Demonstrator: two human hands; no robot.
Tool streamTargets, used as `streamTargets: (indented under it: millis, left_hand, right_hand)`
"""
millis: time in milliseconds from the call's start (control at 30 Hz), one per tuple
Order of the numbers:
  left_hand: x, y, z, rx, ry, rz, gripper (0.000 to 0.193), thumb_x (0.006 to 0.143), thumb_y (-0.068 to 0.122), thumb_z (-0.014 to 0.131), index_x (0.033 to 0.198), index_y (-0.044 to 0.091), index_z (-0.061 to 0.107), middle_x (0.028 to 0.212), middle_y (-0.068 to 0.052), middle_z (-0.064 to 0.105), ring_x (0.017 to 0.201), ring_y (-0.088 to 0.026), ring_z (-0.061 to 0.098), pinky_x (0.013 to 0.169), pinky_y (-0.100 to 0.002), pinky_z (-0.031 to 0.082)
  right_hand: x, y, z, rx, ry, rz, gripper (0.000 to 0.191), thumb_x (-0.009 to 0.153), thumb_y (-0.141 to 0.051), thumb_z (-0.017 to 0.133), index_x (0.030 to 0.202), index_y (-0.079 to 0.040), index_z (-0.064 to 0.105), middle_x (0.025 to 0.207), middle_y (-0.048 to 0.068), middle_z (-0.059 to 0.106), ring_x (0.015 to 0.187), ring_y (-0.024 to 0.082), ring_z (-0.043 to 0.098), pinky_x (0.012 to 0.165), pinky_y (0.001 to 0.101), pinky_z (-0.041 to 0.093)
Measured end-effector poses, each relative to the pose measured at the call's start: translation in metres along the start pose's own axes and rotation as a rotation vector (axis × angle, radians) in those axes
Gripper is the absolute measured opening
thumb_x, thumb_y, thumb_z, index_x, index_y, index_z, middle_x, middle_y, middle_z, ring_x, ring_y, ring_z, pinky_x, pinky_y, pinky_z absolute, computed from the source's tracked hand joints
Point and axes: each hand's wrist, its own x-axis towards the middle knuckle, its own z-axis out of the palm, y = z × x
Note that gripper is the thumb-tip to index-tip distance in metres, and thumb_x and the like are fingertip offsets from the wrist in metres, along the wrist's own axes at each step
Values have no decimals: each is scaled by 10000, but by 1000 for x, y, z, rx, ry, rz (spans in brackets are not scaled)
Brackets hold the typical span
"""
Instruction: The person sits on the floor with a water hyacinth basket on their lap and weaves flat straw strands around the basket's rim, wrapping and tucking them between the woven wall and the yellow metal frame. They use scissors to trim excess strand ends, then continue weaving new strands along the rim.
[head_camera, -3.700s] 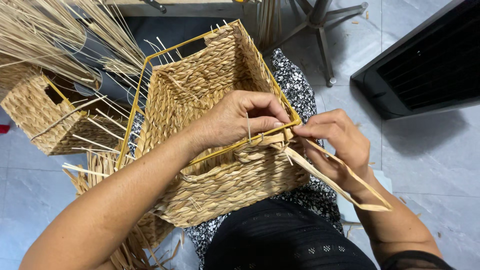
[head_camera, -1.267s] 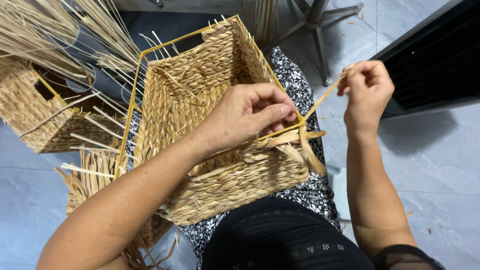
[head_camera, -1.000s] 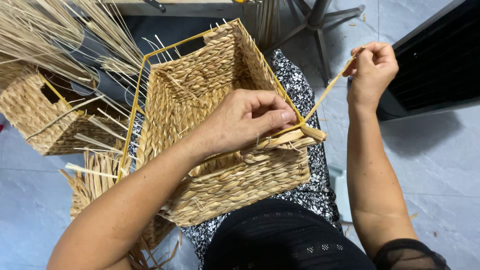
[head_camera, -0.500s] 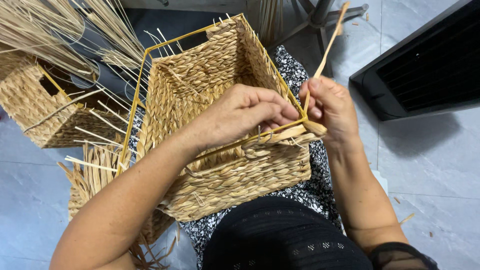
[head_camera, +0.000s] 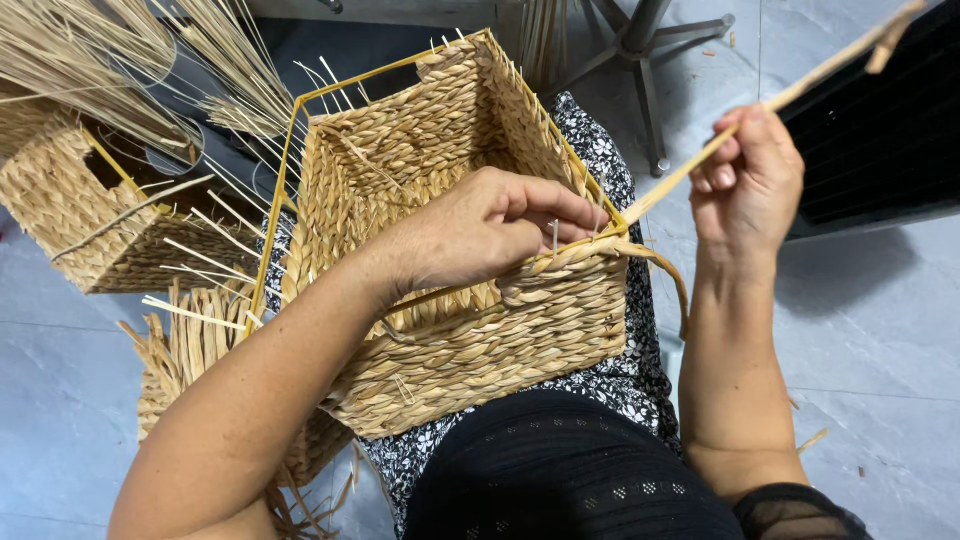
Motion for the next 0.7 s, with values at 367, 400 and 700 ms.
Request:
streamTargets:
  millis: [367, 400, 700]
  left_hand:
    - [0, 6, 23, 402, 222, -10, 272, 854, 330, 778, 1014, 110, 763, 861, -59, 760, 703, -118, 626, 613, -285, 531]
    - [7, 4, 29, 442, 276, -2, 262, 847, 343, 774, 962, 109, 758, 830, -50, 754, 683, -117, 647, 620, -293, 550]
    - [18, -7, 47, 631, 493, 189, 229, 814, 259, 788, 750, 50, 717, 791, -93, 719, 640, -180, 691, 640, -369, 590]
  right_hand:
    - [-47, -53, -28, 409, 44, -114, 205, 1237, -280, 476, 1142, -137, 587, 1004, 21, 647, 890, 139, 607, 838, 300, 490]
    - [-50, -60, -27, 434, -15, -131, 193, 1217, -268, 481, 1149, -129, 596, 970, 18, 662, 820, 116, 610, 782, 280, 490]
    - [-103, -81, 41, -658, -357, -230, 135, 987, -76, 699, 1066, 33, 698, 865, 53, 667, 682, 69, 556, 617, 197, 457]
